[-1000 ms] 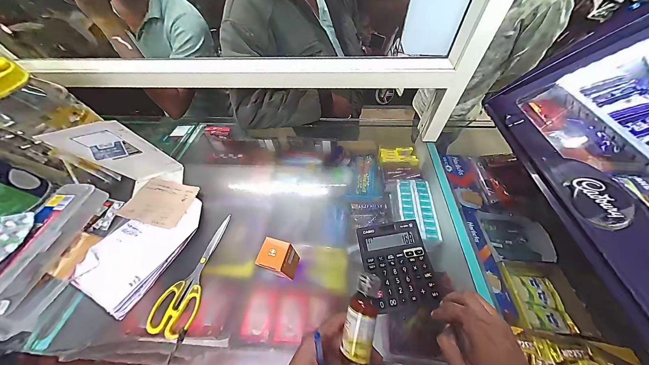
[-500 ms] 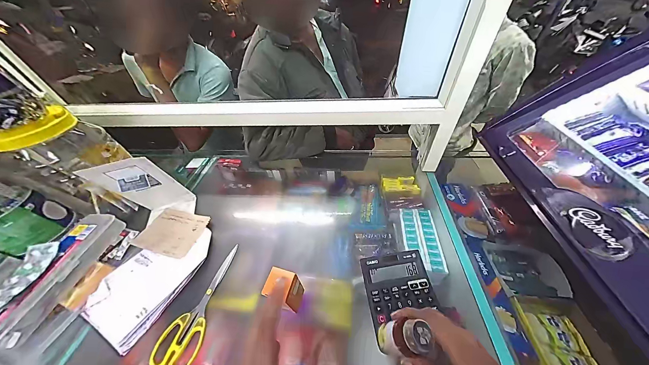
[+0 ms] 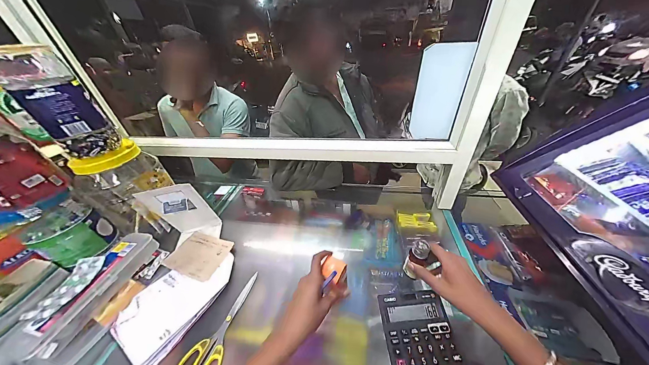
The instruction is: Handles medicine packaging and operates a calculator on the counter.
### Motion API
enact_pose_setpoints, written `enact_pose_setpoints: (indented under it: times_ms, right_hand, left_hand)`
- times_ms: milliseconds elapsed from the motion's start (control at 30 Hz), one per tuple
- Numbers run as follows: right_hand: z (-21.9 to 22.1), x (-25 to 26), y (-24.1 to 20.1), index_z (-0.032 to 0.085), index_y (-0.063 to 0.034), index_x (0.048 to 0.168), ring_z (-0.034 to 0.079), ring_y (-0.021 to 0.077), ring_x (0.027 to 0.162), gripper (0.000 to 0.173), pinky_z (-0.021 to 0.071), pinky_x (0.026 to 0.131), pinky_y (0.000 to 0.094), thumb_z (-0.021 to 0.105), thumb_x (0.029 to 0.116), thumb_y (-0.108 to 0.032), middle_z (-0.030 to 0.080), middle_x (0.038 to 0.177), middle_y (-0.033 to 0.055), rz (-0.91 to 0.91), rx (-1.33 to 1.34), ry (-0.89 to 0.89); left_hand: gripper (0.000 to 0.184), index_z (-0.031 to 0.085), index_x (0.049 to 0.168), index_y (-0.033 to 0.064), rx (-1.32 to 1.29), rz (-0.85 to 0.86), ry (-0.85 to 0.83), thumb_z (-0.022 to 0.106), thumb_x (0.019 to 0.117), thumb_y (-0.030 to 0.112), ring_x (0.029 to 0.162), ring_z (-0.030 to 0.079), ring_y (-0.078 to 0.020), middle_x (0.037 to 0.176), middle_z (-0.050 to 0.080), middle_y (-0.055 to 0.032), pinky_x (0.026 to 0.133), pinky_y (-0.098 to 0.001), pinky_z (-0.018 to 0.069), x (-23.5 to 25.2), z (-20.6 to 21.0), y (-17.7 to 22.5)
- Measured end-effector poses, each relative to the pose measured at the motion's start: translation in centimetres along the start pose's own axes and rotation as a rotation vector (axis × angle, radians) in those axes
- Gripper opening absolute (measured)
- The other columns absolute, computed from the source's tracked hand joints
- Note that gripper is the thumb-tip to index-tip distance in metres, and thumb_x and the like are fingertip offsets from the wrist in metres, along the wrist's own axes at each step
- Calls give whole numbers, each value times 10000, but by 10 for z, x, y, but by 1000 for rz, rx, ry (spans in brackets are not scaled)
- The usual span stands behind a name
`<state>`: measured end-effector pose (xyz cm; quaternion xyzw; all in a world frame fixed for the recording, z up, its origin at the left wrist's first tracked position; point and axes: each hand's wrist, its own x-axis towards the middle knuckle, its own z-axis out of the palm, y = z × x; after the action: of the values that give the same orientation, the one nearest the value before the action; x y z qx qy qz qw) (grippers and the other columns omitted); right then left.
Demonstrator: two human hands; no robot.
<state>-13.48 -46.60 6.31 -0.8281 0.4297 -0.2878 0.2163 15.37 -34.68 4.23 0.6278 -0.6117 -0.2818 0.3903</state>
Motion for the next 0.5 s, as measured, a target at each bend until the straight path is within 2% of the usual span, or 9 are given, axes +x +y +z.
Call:
enact_pose_setpoints:
  times_ms: [100, 167, 233, 300, 433, 500]
  right_hand:
    - [19, 28, 12, 602, 76, 1267, 721, 348, 973, 486, 564, 885, 507, 685, 973, -302, 710, 1076, 242, 34, 1, -46]
    - [26, 49, 17, 575, 70, 1298, 713, 352, 998, 493, 550, 912, 514, 668, 985, -299, 707, 1087, 242, 27, 7, -19]
    - [32, 65, 20, 507, 64, 1387, 710, 374, 1013, 549, 543, 926, 534, 667, 987, -276, 700, 1108, 256, 26, 16, -6]
    - [39, 79, 20, 437, 36, 1461, 700, 382, 1052, 591, 531, 960, 535, 670, 995, -243, 688, 1162, 259, 47, 17, -68]
    - [54, 95, 17, 424, 29, 1478, 690, 374, 1105, 563, 526, 999, 516, 653, 1005, -173, 671, 1225, 258, 44, 3, -98]
    - [56, 94, 19, 413, 33, 1491, 677, 391, 1135, 592, 511, 1015, 530, 671, 989, -146, 662, 1251, 268, 31, -12, -75]
  left_hand:
    - [814, 309, 1531, -12, 37, 12, -88, 783, 905, 204, 1040, 706, -372, 1174, 683, -257, 958, -530, 546, 55, 15, 12]
    - [830, 298, 1543, 8, 62, 6, -94, 787, 904, 211, 1115, 678, -409, 1233, 659, -273, 1003, -564, 516, 94, 25, 20]
    - [843, 297, 1557, 36, 97, -8, -92, 789, 904, 244, 1129, 673, -409, 1255, 655, -264, 1007, -570, 513, 124, 35, 27]
    - [839, 290, 1570, 80, 131, -47, -107, 778, 916, 277, 1136, 670, -413, 1250, 662, -252, 1001, -586, 508, 141, 42, 32]
    - [847, 253, 1590, 117, 152, -77, -130, 760, 930, 272, 1158, 658, -426, 1243, 665, -253, 1006, -606, 498, 159, 47, 37]
    - [892, 222, 1613, 134, 190, -76, -121, 769, 920, 261, 1185, 644, -425, 1356, 606, -254, 1010, -597, 498, 159, 46, 35]
